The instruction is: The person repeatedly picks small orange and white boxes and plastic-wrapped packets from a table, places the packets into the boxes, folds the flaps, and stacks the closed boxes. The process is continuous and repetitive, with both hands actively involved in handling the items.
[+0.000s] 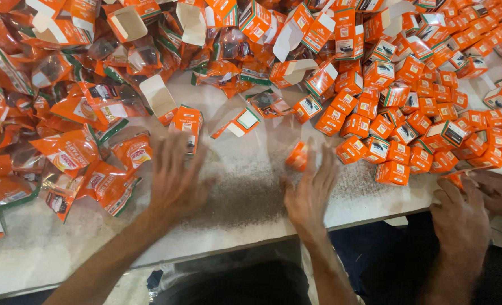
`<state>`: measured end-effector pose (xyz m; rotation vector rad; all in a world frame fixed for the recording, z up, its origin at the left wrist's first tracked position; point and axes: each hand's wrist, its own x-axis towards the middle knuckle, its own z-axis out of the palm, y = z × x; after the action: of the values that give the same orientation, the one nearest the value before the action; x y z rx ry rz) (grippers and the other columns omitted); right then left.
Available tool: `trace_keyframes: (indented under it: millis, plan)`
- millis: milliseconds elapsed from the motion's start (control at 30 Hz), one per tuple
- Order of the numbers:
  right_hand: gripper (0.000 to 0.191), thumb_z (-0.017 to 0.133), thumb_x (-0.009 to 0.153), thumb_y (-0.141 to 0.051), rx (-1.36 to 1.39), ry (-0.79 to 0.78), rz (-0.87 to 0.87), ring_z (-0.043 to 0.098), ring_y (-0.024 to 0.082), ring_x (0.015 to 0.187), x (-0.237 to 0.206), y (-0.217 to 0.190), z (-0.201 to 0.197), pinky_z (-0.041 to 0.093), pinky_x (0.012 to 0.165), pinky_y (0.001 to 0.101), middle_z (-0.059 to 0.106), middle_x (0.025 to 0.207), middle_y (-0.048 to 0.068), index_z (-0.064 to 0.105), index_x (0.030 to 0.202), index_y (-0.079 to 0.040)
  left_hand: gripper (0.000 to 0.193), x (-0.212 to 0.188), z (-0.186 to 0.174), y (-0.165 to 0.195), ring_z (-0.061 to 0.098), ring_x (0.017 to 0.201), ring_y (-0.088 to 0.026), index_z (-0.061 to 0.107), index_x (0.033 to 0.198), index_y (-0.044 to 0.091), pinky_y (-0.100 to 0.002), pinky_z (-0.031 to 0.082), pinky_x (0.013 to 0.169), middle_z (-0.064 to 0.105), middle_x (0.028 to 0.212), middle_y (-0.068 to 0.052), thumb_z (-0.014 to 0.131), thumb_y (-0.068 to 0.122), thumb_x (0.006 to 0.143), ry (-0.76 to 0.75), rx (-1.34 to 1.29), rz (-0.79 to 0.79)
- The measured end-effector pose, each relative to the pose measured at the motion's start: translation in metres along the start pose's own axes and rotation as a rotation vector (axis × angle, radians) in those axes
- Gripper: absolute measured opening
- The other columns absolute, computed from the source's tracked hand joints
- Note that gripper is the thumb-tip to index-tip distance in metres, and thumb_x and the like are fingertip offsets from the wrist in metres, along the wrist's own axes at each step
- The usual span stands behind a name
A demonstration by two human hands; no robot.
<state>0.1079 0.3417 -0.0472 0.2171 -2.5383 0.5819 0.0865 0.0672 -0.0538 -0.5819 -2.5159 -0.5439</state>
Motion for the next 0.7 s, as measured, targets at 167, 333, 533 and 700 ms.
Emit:
trace_keyframes:
  millis: [167,333,533,700]
  plan:
    - [0.085,0.079,0.091,-0.029,0.212,-0.036,-0.194,0.041,0.05,0.144,-0.001,-0.022,0.001,0.037,0.118,0.0596,0.038,0.157,0.027,0.03,0.157,-0.006,0.064,0.037,-0.002,-0.019,0.059,0.119,-0.044,0.051,0.14,0.006,-0.06,0.045,0.101,0.049,0.147,-0.024,0.074,0.034,0.087,-0.203,0.113,-0.285]
    - [0.086,0.074,0.088,-0.018,0.282,-0.143,-0.352,0.041,0.052,0.145,-0.003,-0.038,0.009,0.037,0.12,0.062,0.036,0.159,0.03,0.027,0.158,-0.003,0.05,0.024,-0.033,0.023,0.069,0.106,-0.04,0.057,0.13,0.008,-0.045,0.056,0.086,0.061,0.135,-0.02,0.072,0.025,0.086,-0.246,-0.42,-0.138]
    - [0.069,0.08,0.081,-0.022,0.238,-0.324,-0.139,0.062,0.042,0.121,0.001,-0.027,0.007,0.049,0.102,0.0515,0.061,0.134,0.02,0.049,0.14,-0.005,0.05,0.061,-0.075,-0.012,0.072,0.088,-0.032,0.066,0.129,0.011,-0.04,0.057,0.08,0.074,0.12,-0.012,0.071,0.023,0.081,-0.57,-0.49,-0.512]
    - [0.063,0.082,0.084,-0.025,0.537,-0.22,0.012,0.064,0.038,0.12,-0.011,-0.023,0.002,0.054,0.099,0.0444,0.061,0.135,0.022,0.05,0.132,0.0,0.062,0.102,-0.043,-0.024,0.033,0.14,-0.052,0.057,0.135,0.001,-0.062,0.03,0.112,0.029,0.152,-0.029,0.08,0.014,0.079,0.157,0.274,-0.015]
